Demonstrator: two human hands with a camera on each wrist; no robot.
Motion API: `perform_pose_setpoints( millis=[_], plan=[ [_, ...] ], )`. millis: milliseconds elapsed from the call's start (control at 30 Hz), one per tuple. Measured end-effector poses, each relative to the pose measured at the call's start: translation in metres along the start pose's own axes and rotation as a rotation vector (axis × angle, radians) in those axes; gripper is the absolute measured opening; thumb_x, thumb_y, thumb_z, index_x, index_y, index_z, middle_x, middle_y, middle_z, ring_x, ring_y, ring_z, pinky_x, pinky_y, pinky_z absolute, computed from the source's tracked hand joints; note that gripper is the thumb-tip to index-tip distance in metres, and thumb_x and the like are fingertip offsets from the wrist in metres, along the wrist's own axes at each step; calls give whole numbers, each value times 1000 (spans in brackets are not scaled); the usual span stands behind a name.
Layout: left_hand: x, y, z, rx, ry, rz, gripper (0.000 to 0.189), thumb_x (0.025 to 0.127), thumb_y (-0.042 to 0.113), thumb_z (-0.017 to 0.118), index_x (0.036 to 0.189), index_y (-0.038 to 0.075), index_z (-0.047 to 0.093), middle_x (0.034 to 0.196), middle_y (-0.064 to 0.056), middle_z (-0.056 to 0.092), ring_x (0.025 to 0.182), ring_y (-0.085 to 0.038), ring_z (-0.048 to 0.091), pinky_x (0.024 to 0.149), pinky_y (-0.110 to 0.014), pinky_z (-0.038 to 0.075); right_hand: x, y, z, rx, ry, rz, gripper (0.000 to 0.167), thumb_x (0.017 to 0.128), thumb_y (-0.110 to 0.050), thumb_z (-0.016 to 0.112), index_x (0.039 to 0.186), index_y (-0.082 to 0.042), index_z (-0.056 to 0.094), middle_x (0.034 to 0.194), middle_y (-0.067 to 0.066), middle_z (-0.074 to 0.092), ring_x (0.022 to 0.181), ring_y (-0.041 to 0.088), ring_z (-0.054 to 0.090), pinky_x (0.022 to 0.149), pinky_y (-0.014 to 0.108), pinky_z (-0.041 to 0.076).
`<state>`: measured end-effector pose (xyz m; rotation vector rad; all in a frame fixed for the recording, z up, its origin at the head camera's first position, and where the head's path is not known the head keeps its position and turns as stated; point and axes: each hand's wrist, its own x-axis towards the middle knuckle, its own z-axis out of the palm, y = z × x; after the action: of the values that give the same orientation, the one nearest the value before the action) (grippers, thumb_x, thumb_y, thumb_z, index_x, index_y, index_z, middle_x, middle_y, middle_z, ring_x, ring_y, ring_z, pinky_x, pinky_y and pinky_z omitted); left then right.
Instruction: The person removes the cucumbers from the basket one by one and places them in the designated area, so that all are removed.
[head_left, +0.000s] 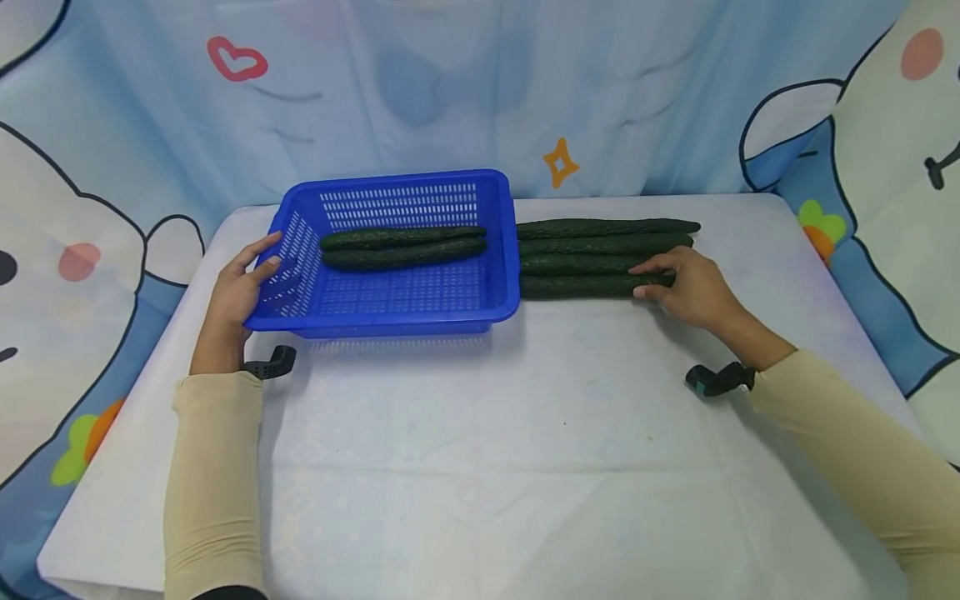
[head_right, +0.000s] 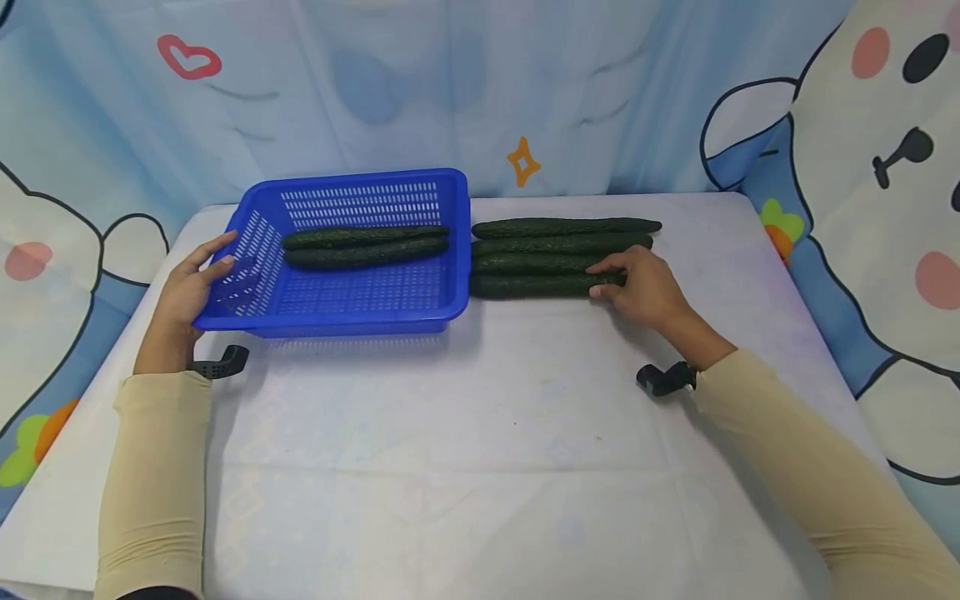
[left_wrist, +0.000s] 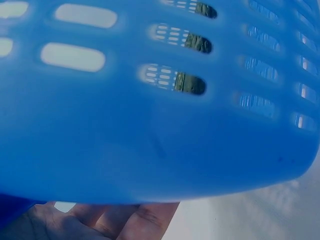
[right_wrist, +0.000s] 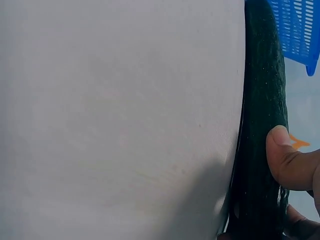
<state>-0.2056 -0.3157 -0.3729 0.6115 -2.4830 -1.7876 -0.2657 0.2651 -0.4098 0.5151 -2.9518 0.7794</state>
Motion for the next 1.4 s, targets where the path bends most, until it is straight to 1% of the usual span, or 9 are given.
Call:
perform_pose_setpoints(
  millis=[133, 200, 367, 500, 600, 800, 933, 1133, 1400],
  plan=[
    [0, 1, 0, -4, -3, 6, 43, 103, 35, 48, 146, 42, 45, 164, -7, 23, 145, -39, 35, 113, -59, 34, 3, 0, -1, -18, -1, 7, 31, 88, -12, 74, 117, -3, 71, 117, 27, 59, 105, 40, 53, 82, 57, 44],
    [-1, 1, 0, -5, -3, 2, 43, 103, 35, 48, 146, 43, 45, 164, -8, 23, 144, -39, 35, 113, -59, 34, 4, -1, -1, -27, -8, 22, 31, 88, -14, 74, 117, -4, 71, 117, 26, 59, 103, 39, 53, 80, 55, 45],
    [-1, 2, 1, 6, 3, -5, 43, 103, 35, 47, 145, 44, 45, 164, -7, 23, 145, -38, 35, 113, -59, 34, 4, -2, -1, -64, -18, 53, 30, 90, -18, 73, 117, -7, 72, 114, 23, 59, 87, 32, 52, 68, 43, 42],
    [0, 3, 1, 11, 7, -3, 43, 103, 36, 47, 145, 44, 45, 164, -6, 24, 145, -38, 35, 113, -58, 35, 3, -4, -1, -93, -13, 41, 29, 90, -17, 72, 117, -6, 72, 112, 23, 60, 80, 29, 51, 63, 37, 38],
    [0, 2, 0, 6, 8, -1, 43, 103, 35, 47, 145, 43, 45, 164, -6, 24, 144, -38, 35, 113, -58, 35, 3, -6, -2, -96, -13, 38, 29, 89, -17, 73, 116, -6, 72, 113, 24, 61, 82, 30, 53, 64, 38, 40],
    [0, 3, 1, -5, 7, 3, 43, 103, 35, 48, 145, 43, 45, 164, -7, 25, 144, -38, 37, 112, -57, 36, 3, -9, -3, -87, -29, 52, 31, 89, -17, 73, 116, -4, 71, 116, 26, 63, 98, 37, 57, 76, 50, 46],
    [-1, 3, 1, -9, 3, 6, 43, 103, 34, 48, 145, 42, 45, 164, -7, 25, 144, -38, 36, 113, -58, 34, 1, -11, -4, -109, -34, 52, 32, 89, -18, 73, 118, -4, 70, 118, 27, 62, 105, 42, 57, 79, 55, 47],
    [-1, 2, 1, -2, 6, 8, 43, 103, 34, 47, 145, 42, 45, 164, -7, 24, 145, -39, 35, 113, -59, 34, -2, -22, -6, -118, -18, 6, 32, 89, -19, 73, 117, -4, 70, 117, 26, 63, 106, 42, 57, 81, 57, 47],
    [-3, 3, 0, -17, -4, 15, 43, 103, 34, 48, 146, 41, 45, 164, -8, 23, 145, -39, 34, 114, -58, 34, -4, -43, -6, -101, 10, -74, 29, 88, -17, 73, 115, -5, 71, 113, 23, 65, 103, 38, 59, 82, 54, 48]
  ],
)
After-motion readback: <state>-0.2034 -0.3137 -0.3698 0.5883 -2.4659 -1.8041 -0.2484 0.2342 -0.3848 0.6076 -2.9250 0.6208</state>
